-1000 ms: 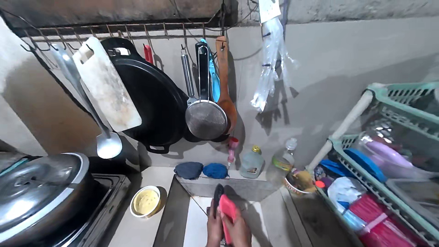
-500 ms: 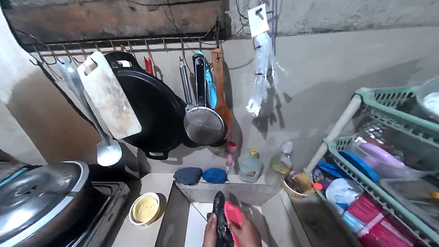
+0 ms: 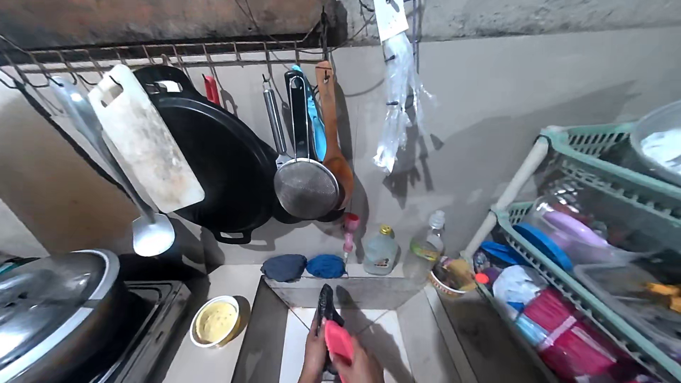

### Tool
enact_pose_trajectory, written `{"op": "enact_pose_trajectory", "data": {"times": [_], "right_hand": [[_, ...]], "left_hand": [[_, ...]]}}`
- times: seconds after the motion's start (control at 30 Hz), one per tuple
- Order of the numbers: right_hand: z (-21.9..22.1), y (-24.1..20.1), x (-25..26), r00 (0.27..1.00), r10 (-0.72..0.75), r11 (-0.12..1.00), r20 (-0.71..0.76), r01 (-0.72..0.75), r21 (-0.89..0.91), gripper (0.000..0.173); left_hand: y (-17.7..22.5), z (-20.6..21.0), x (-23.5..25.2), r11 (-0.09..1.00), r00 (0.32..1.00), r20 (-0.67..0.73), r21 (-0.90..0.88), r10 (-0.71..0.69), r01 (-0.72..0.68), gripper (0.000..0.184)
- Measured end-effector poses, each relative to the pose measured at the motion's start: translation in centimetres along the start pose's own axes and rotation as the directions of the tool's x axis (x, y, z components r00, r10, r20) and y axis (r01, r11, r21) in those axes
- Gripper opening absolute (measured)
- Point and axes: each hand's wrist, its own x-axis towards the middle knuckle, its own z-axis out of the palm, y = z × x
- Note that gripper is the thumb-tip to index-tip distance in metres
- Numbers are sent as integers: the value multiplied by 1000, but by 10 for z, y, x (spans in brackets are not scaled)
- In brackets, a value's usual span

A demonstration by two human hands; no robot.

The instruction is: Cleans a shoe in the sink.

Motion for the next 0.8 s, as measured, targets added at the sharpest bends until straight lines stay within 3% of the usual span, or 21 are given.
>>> {"op": "enact_pose_trajectory", "data": {"times": [0.13,0.33,0.43,0.53,0.6,0.67,0.73,0.8], "right_hand": [[-26,-3,36,990,-6,996,-143,18,82,65],[-50,17,84,996,-57,903,-63,79,423,53],[-50,16,79,993,-113,918,-34,117,380,53],[-47,4,62,994,-96,979,-47,103,175,65],[-41,-12,42,998,-60,997,-29,61,37,67],[-24,-21,16,999,-45,998,10,45,-38,66],[-4,-22,-7,998,-59,998,25,60,-27,67],[6,-16,-11,997,-55,998,-52,55,-20,68]], "left_hand": [[10,6,-23,992,994,49,-80,-95,99,48],[19,-24,-37,965,945,315,-206,-92,163,51],[15,-32,-28,980,939,333,-145,-82,137,40],[8,-34,-18,978,945,321,-166,-67,126,50],[14,-26,-18,968,970,237,-229,-48,104,59],[18,-8,-10,970,997,-46,-239,-63,51,61],[23,5,2,992,940,-332,-118,-77,40,54],[21,9,2,996,910,-416,77,-4,40,47]]}}
